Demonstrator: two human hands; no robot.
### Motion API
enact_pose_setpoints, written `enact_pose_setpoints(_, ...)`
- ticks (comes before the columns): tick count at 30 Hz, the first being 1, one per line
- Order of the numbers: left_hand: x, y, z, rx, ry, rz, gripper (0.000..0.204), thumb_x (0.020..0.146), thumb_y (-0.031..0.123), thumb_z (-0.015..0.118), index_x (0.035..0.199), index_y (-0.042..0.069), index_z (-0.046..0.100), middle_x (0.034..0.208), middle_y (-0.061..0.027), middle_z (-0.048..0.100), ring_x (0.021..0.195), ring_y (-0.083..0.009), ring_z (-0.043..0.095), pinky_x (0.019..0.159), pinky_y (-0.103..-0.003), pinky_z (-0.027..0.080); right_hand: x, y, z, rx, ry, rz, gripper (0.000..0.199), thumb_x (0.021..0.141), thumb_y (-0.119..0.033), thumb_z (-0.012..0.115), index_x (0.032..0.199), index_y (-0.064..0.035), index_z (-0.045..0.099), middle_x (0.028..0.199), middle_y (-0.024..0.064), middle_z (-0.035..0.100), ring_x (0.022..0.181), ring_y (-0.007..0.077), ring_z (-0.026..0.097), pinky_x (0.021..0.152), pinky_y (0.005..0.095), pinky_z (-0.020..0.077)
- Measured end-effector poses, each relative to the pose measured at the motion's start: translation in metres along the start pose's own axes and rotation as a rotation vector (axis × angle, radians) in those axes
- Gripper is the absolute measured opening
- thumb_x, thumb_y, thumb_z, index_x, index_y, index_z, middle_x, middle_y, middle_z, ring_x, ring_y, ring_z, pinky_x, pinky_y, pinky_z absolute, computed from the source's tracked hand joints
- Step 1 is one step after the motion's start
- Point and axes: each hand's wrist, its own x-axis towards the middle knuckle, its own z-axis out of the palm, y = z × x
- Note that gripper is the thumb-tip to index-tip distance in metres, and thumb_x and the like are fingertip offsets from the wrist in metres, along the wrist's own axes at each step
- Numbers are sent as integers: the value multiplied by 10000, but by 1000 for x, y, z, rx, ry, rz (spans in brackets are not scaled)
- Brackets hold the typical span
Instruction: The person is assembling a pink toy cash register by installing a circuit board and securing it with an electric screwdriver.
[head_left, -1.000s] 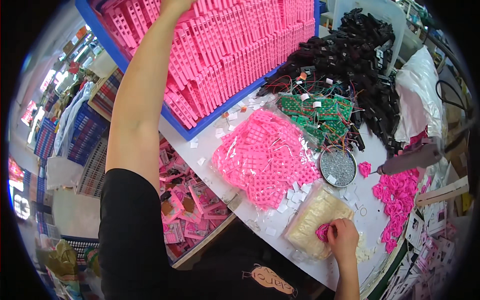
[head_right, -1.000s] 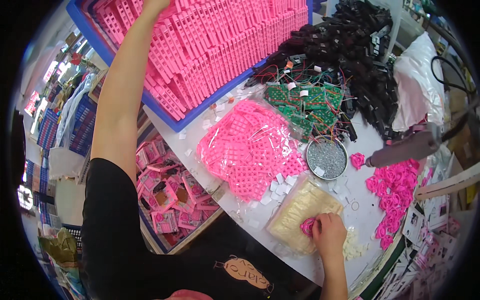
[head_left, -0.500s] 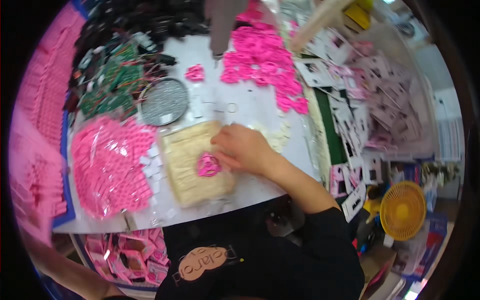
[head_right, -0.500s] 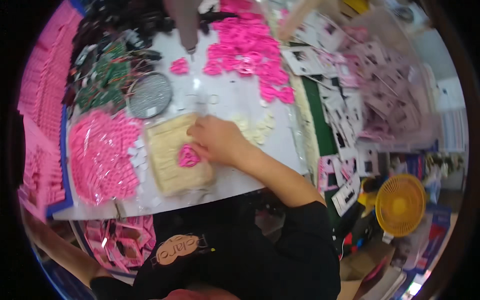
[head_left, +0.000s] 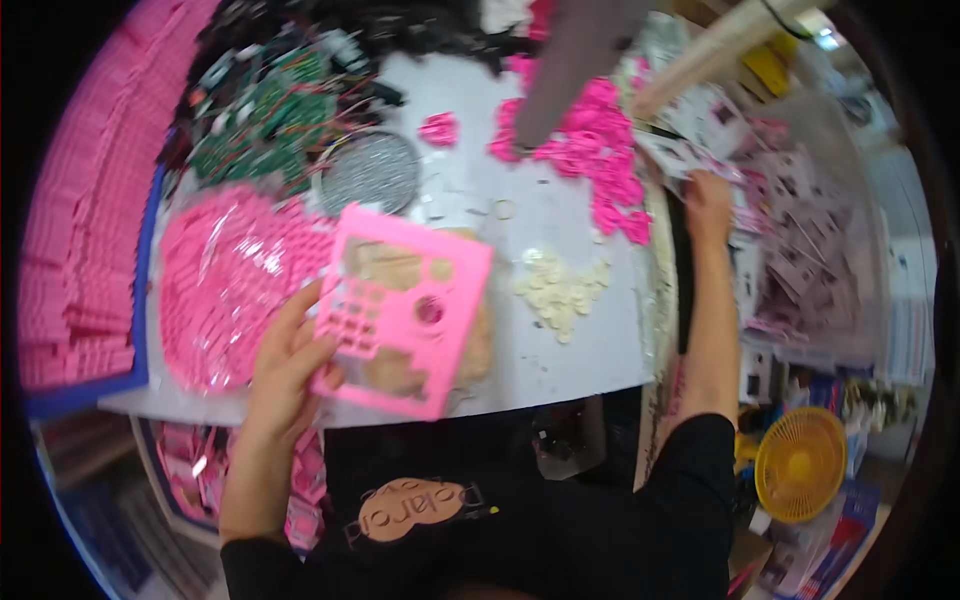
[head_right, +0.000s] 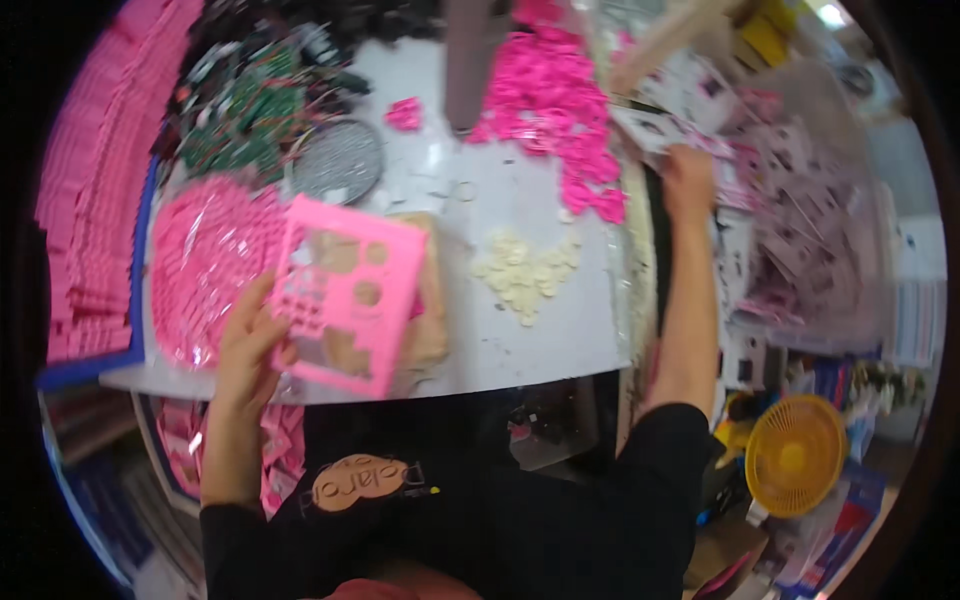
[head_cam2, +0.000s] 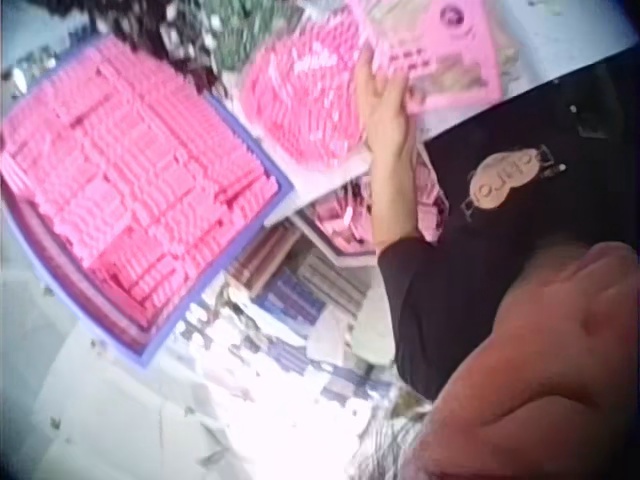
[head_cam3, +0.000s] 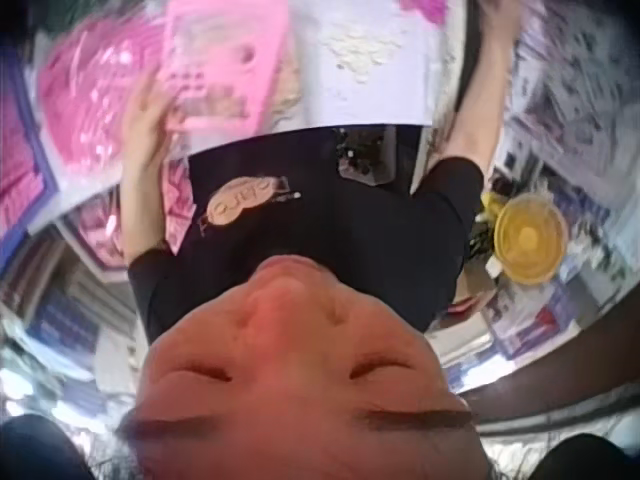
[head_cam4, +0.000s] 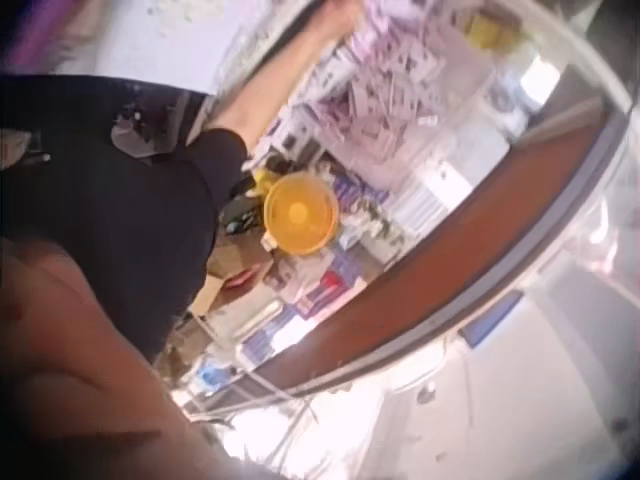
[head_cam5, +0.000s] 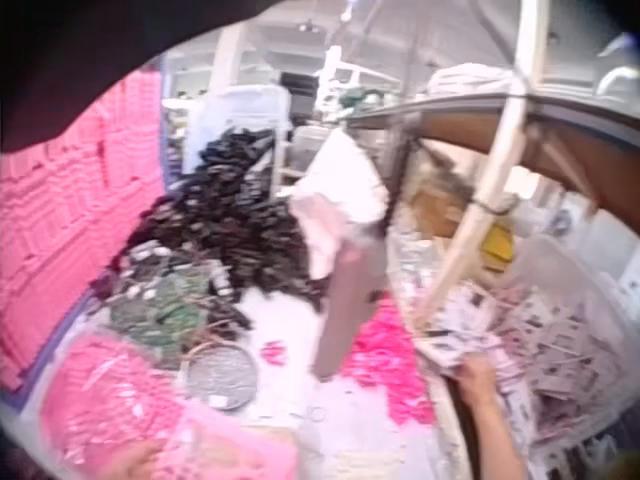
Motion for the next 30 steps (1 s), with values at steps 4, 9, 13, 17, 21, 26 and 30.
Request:
enact_pose_setpoints(4, -3, -11, -2, -124, 82, 54, 561, 945, -12, 569, 1475, 49, 393, 1169, -103, 647, 779, -83, 573, 546, -204, 431, 10, -36, -45, 262, 372, 243, 132, 972, -96, 591, 1035, -54, 698, 1040, 92, 719, 908, 230, 678, 810, 356, 527)
enact_pose_setpoints(9, 1, -25, 1, -225, 87, 64, 534, 960, 18, 579, 1462, 69, 406, 1159, -98, 650, 778, -81, 570, 541, -213, 418, -20, -190, -150, 1599, 72, 713, 210, 942, -78, 631, 1144, -23, 633, 978, 57, 669, 839, 115, 651, 700, 231, 495)
enact_pose_setpoints(13, 3, -36, 25, -273, 99, 108, 517, 990, 61, 559, 1479, 71, 391, 1272, -119, 627, 994, -141, 638, 691, -256, 513, -41, -325, -154, 1866, -459, 348, 206, 877, -16, 687, 1082, 3, 701, 1441, 193, 477, 1353, 252, 443, 1063, 386, 404)
enact_pose_setpoints(17, -1, -43, 20, -306, 76, 217, 574, 1029, 90, 488, 1553, 28, 262, 1401, -159, 555, 1260, -252, 583, 1043, -391, 481, -38, -378, -136, 1657, -259, 304, 108, 923, -63, 661, 996, 9, 694, 1433, 221, 447, 1412, 266, 358, 1091, 398, 363)
enact_pose_setpoints(21, -9, -42, 31, 113, 96, 487, 705, 987, 32, 506, 1592, 5, 145, 1494, -174, 441, 1326, -238, 511, 1100, -380, 417, -41, -403, -123, 1694, -209, 344, 341, 937, -63, 653, 1253, 1, 545, 1498, 196, 340, 1415, 280, 349, 1117, 419, 342)
enact_pose_setpoints(26, -9, -37, 16, 210, 194, 516, 753, 932, -32, 530, 1587, -18, 159, 1507, -167, 428, 1333, -235, 492, 1118, -372, 383, -37, -408, -148, 2079, -175, 538, 702, 924, -38, 665, 1507, 8, 277, 1575, 199, 235, 1400, 273, 381, 1082, 392, 438)
enact_pose_setpoints(30, -4, -34, 8, 129, 241, 449, 681, 933, -5, 487, 1566, -30, 236, 1523, -171, 416, 1363, -239, 466, 1143, -383, 352, -47, -396, -120, 2136, -875, 623, 789, 906, 1, 684, 1534, -26, 209, 1364, 164, 555, 1228, 226, 567, 1004, 379, 508)
